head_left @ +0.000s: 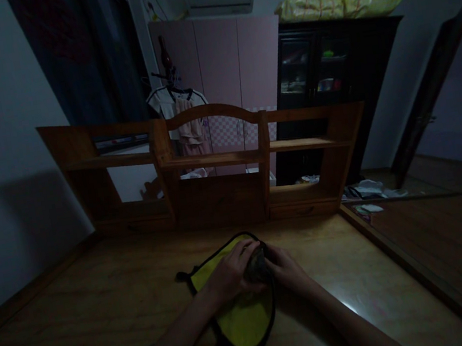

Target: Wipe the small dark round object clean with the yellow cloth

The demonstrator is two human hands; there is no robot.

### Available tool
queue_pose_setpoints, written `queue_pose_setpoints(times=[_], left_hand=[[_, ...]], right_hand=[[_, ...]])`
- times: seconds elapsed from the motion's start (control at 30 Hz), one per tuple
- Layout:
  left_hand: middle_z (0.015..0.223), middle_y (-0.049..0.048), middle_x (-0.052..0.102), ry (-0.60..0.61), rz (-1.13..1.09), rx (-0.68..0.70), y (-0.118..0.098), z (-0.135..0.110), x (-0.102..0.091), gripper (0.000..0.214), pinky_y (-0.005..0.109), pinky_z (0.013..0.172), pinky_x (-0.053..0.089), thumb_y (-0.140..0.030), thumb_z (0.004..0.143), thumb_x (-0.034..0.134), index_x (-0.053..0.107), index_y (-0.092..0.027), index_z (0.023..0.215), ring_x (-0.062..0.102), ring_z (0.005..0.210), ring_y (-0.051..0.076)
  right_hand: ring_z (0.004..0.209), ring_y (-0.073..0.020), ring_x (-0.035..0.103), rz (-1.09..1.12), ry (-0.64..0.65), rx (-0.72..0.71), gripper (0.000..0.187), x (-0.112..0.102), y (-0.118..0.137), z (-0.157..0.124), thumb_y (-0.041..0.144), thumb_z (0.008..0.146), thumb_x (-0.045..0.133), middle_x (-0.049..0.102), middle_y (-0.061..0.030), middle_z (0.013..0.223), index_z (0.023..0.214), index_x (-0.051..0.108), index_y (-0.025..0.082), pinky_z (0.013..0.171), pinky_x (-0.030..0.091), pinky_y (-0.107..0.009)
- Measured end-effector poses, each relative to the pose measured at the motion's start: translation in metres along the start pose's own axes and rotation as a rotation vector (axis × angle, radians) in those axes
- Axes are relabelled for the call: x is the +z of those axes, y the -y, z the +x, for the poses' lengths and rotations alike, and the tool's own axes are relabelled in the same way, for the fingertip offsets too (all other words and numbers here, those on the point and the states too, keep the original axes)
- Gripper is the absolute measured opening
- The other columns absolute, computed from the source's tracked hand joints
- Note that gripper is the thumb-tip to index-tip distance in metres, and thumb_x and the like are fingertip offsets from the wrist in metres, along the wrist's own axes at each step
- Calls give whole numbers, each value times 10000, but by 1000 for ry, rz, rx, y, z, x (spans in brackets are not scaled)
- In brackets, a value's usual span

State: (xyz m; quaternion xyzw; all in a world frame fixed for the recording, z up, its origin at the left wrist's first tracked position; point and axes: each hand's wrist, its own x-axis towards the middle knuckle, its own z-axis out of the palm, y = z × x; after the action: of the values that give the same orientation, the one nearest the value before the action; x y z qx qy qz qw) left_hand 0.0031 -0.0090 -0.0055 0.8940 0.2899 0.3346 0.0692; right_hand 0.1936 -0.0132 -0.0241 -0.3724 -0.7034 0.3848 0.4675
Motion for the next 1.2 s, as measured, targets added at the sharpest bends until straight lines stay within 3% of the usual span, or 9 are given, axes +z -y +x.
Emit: queue_pose_setpoints(times=[0.23,0.5,0.8,0.97,1.2], left_hand=[[1304,118,460,19,7,16,-5,2,-4,876,419,1031,417,-408,617,775,341,-208,1351,443,1229,294],[1307,104,474,32,-49,11,-9,3,-6,879,436,1055,390,-345,604,759,326,-215,1359,451,1222,289],[1245,88,494,-43,-92,-43,-9,2,-2,777,392,1026,413,-314,611,749,375,-212,1284,477,1173,265],[1202,84,499,-101,-78,-89,-10,1,-2,752,384,999,430,-287,586,737,383,-203,1244,491,1136,263],[1188,92,503,-119,-56,-124,-7,0,2,731,399,963,451,-297,601,714,381,-198,1244,516,1091,271]], right_hand=[[993,-233,607,-50,-23,6,288,0,1,-3,235,855,534,661,-66,1076,1132,587,178,896,469,-380],[1013,-235,588,-63,-34,-12,380,1,-2,-5,256,832,565,642,-65,1115,1207,544,201,915,455,-387],[879,-209,609,14,-42,1,211,1,1,0,283,841,561,670,-45,946,1009,623,170,803,490,-325],[849,-213,614,41,-29,33,218,1,4,2,324,844,567,673,-48,912,960,644,156,757,502,-318],[993,-260,614,230,31,149,284,-2,6,3,222,754,610,688,-58,1005,1030,649,164,895,474,-394]])
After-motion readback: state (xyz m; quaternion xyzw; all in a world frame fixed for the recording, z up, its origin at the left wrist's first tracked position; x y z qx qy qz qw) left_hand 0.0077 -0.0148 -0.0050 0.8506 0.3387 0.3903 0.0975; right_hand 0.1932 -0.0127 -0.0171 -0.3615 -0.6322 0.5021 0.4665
